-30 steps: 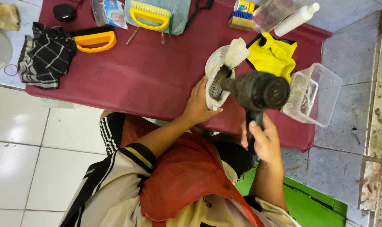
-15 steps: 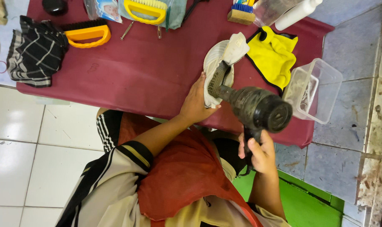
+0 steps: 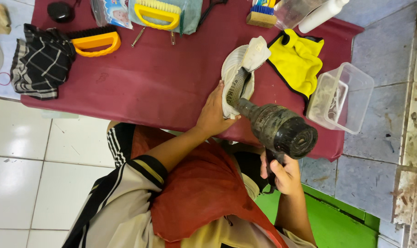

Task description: The person uses a heat gun to dry a white sneaker, then scrubs the interior with a yellow brush, and continues drying the shoe with the heat gun. The person handles the sneaker and brush throughout the process.

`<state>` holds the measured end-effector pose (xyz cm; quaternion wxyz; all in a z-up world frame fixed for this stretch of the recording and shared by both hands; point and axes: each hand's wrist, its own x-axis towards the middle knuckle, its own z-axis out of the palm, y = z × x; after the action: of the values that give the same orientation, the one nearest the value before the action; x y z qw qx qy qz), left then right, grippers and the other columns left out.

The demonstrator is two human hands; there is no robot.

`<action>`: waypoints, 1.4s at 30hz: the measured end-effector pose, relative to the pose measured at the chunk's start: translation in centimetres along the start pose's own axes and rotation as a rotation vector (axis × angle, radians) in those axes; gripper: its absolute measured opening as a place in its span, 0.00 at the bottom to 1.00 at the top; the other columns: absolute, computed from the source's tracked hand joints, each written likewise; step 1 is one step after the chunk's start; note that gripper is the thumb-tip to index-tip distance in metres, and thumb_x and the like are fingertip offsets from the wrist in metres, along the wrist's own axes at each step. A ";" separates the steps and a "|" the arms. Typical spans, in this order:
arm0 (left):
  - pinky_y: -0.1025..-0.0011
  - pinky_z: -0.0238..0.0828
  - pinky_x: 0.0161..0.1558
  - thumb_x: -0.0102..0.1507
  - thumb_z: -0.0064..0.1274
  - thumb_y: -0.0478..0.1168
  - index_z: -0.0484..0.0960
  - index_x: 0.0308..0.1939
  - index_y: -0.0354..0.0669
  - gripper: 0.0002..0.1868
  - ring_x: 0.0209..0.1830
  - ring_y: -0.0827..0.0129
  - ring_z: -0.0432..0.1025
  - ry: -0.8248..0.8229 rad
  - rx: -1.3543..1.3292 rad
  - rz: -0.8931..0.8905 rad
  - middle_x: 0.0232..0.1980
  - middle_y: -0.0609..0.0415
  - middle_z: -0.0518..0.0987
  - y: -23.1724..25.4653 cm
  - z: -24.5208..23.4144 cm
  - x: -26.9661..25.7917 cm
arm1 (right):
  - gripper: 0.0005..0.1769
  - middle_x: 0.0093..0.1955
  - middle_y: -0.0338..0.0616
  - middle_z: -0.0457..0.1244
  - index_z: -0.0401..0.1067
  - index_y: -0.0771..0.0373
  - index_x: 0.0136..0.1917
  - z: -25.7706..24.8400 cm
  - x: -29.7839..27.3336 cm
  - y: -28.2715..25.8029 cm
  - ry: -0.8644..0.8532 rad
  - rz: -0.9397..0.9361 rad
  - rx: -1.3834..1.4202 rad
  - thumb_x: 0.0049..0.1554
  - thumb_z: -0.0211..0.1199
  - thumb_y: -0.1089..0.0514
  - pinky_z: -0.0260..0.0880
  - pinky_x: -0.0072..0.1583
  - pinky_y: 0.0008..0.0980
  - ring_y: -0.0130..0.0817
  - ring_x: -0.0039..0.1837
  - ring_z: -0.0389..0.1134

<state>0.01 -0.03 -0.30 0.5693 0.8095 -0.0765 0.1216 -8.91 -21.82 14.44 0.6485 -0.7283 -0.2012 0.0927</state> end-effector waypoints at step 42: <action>0.59 0.71 0.61 0.61 0.65 0.45 0.77 0.64 0.39 0.29 0.62 0.53 0.73 -0.176 0.238 0.297 0.61 0.47 0.76 -3.4 -6.1 -3.1 | 0.24 0.26 0.46 0.60 0.69 0.76 0.52 0.3 -1.4 1.2 0.105 -0.055 0.105 0.61 0.58 0.48 0.67 0.27 0.27 0.30 0.21 0.64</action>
<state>-2.71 6.81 -2.23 0.4368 0.8583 -0.2295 0.1409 -10.11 -22.25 13.09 0.6977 -0.6913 -0.1817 0.0469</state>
